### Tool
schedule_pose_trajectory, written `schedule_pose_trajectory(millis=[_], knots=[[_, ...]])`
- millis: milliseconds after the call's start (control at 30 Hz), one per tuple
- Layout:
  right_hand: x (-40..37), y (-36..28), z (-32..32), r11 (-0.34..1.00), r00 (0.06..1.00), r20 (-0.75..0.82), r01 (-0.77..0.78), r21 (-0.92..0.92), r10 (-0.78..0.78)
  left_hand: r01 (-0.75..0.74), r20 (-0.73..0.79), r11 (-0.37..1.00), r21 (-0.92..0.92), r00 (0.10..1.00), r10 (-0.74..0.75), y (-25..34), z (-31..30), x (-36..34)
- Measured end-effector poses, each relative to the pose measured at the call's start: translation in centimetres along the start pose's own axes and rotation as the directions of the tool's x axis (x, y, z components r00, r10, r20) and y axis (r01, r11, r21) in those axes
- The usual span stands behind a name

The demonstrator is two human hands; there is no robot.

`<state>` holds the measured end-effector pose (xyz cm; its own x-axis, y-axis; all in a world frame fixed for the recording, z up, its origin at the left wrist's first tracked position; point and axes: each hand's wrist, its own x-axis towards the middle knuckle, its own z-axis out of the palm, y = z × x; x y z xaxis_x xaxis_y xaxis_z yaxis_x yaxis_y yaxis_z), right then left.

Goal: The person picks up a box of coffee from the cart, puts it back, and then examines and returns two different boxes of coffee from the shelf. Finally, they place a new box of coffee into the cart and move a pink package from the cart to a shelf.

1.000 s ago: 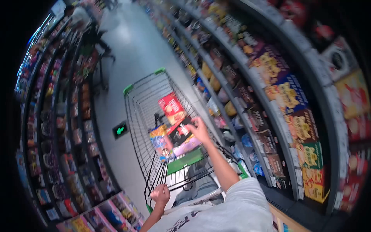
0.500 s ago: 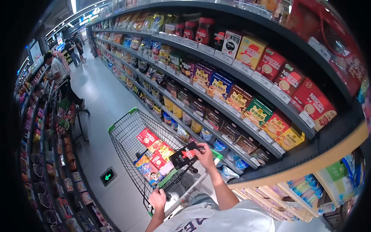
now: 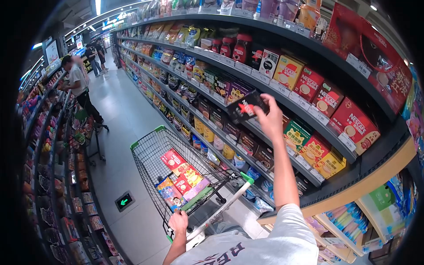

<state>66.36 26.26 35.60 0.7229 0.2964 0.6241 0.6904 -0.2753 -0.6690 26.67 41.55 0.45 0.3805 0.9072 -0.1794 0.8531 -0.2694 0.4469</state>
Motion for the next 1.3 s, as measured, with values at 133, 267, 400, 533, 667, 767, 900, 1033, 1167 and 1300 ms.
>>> schedule_pose_trajectory(millis=[133,267,400,533,667,767,900,1033,1167,1300], knots=[[6.2,-3.0,-0.6,0.933,0.958,-0.054,0.261,-0.247,-0.282,-0.001,0.012,1.000,0.006,1.000,0.001,-0.3,0.0,1.2],[12.8,-3.6,0.3,0.875,0.914,-0.075,0.355,-0.329,-0.399,-0.016,-0.015,1.000,-0.021,1.000,0.015,0.0,-0.5,2.3],[18.7,-2.6,2.2,0.816,0.877,-0.074,0.408,-0.408,-0.475,-0.020,-0.034,1.000,0.002,0.999,0.020,-0.4,-0.2,3.8],[22.3,-1.9,3.5,0.778,0.862,-0.028,0.442,-0.447,-0.506,-0.054,-0.074,0.998,0.012,0.996,0.055,-0.6,0.2,5.5],[25.0,-0.6,3.9,0.705,0.830,0.029,0.491,-0.512,-0.557,-0.056,-0.080,0.997,0.047,0.995,0.060,-0.4,0.0,6.8],[26.3,0.1,3.9,0.705,0.843,0.048,0.478,-0.524,-0.536,-0.066,-0.103,0.997,0.045,0.992,0.071,0.0,-0.1,7.8],[27.5,1.0,3.8,0.716,0.865,0.070,0.454,-0.531,-0.497,-0.069,-0.134,0.997,0.038,0.988,0.074,0.0,0.1,9.2],[28.4,1.2,3.4,0.694,0.870,0.096,0.447,-0.564,-0.483,-0.056,-0.137,0.996,0.064,0.989,0.064,0.1,0.3,10.3],[29.1,2.1,3.3,0.635,0.850,0.134,0.477,-0.607,-0.509,-0.046,-0.127,0.995,0.092,0.990,0.058,0.2,0.4,11.3],[28.5,1.9,3.4,0.648,0.896,0.108,0.391,-0.653,-0.432,-0.040,-0.120,0.994,0.101,0.991,0.052,0.0,0.6,11.8]])
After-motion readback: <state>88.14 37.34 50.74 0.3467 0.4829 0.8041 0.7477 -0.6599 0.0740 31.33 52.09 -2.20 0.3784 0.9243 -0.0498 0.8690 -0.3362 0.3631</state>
